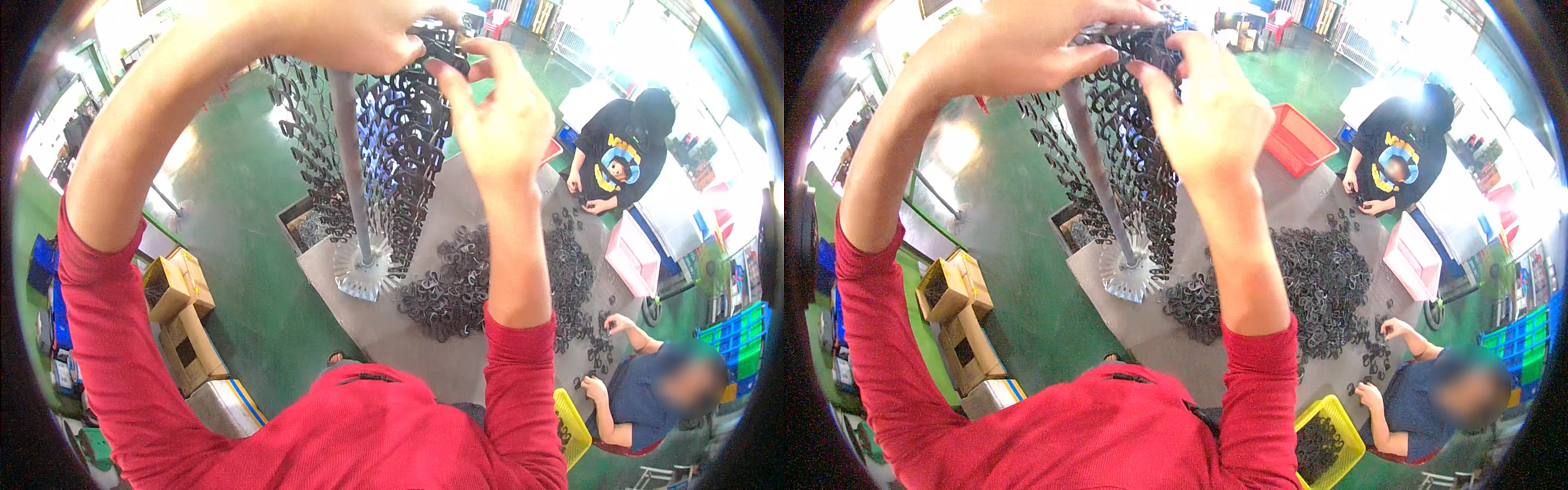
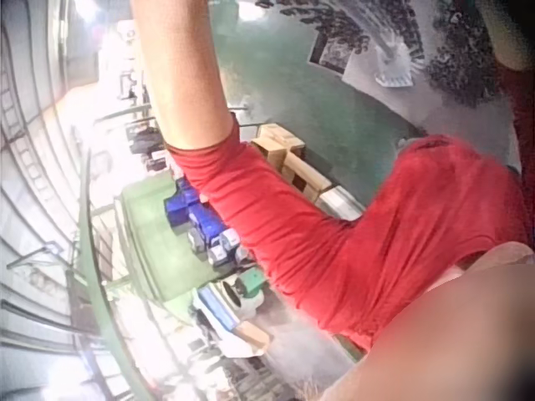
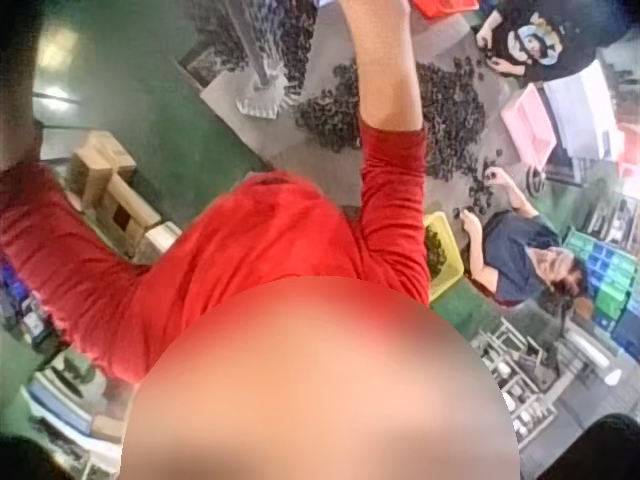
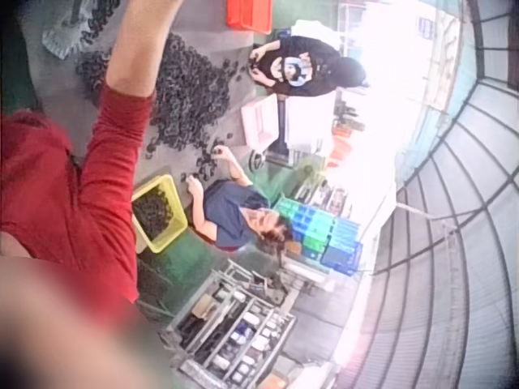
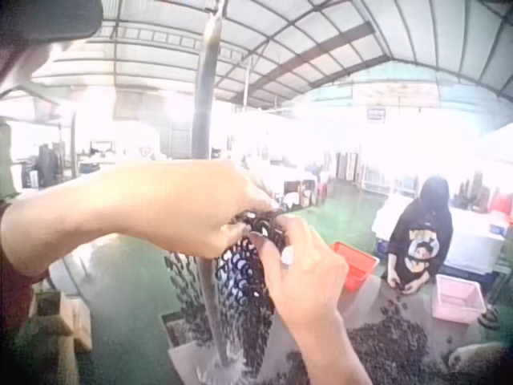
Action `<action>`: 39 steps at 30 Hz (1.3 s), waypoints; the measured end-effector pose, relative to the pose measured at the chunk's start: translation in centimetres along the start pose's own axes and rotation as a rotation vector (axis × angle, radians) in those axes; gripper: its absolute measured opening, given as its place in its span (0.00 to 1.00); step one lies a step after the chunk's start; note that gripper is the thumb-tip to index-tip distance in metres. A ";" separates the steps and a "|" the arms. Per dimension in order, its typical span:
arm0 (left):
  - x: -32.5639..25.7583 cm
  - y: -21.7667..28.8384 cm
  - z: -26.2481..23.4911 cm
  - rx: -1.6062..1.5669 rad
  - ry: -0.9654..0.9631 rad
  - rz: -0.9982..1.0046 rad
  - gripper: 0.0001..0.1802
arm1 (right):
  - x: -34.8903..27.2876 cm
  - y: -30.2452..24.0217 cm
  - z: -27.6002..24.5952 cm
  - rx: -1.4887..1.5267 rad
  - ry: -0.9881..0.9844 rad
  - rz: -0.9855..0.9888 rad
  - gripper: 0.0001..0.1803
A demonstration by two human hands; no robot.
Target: The person sorts small metal hooks and black plastic hangers on a table, then repeatedly picks up individual hangers and hooks to attach them to a vertical rotating rack. The person continues attaching hangers one by one to the rack while another person works nearby.
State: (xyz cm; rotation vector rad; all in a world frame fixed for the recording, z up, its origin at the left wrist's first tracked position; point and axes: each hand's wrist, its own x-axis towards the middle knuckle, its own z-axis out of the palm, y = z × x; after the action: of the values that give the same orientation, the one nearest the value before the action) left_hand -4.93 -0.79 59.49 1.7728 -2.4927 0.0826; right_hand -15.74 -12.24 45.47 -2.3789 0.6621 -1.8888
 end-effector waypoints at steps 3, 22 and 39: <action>0.2 -0.2 0.9 0.119 0.141 -0.003 0.12 | 0.3 -0.7 1.4 -0.099 0.112 -0.087 0.13; -3.2 -3.6 1.4 -0.015 0.210 0.142 0.23 | -1.2 12.6 -8.9 -0.183 -0.300 0.618 0.17; -1.8 -1.1 0.6 0.071 0.141 0.129 0.11 | -0.6 -1.3 2.3 0.333 0.045 0.158 0.08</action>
State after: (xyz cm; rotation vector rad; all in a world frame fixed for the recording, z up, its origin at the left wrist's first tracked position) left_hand -3.29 0.45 58.73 1.5681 -2.5291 0.2966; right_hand -13.27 -11.39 44.63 -2.0253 0.4771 -1.8252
